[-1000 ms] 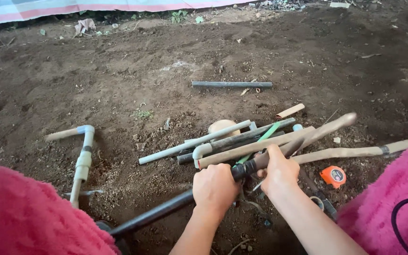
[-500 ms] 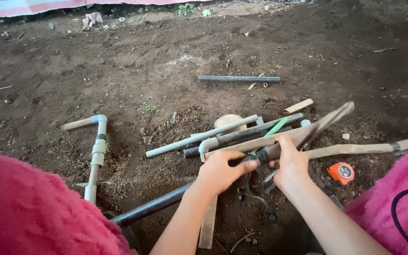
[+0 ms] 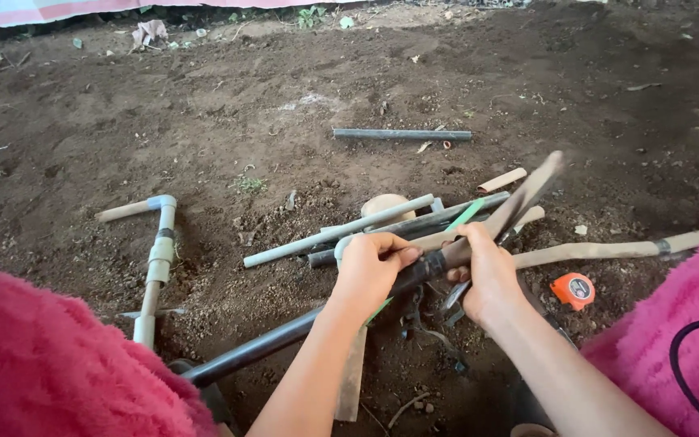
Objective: The person sits on the ground and repairs a pipe system using black tape. They wrap the tape around a joint connecting two pipes, then use a knife to cut the tape and trim the ends.
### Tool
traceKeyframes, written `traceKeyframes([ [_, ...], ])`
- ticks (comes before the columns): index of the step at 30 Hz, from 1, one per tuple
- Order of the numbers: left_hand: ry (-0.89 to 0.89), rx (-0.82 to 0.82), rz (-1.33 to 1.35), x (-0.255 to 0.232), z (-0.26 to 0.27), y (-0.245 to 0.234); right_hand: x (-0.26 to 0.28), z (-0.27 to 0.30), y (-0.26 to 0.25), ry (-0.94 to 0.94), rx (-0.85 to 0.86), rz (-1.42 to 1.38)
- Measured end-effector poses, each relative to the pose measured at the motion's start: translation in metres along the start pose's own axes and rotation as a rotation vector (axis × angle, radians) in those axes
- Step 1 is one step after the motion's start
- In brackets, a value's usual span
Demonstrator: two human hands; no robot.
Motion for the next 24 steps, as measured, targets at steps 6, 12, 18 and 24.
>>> traceKeyframes([
  [6,0.199,0.123,-0.246,-0.03,0.012,-0.024,-0.008,-0.009,-0.006,0.027,-0.025,0.031],
  [12,0.294,0.184,-0.408,-0.033,0.016,-0.03,-0.014,-0.017,-0.007,0.052,-0.021,0.053],
  [18,0.356,0.157,-0.347,-0.028,0.011,-0.027,-0.011,-0.013,-0.005,0.027,-0.005,0.033],
  [24,0.378,0.144,-0.403,-0.027,0.007,-0.02,-0.012,-0.011,-0.007,0.008,0.006,0.007],
])
Point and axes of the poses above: each hand's wrist, its own z-axis away from the middle knuckle, its own y-axis out of the palm, x = y × z, the point moved 2 cm from there along -z, towards the middle knuckle, and after that the axes turned 6 degrees about -z, right-handed, at the moved point
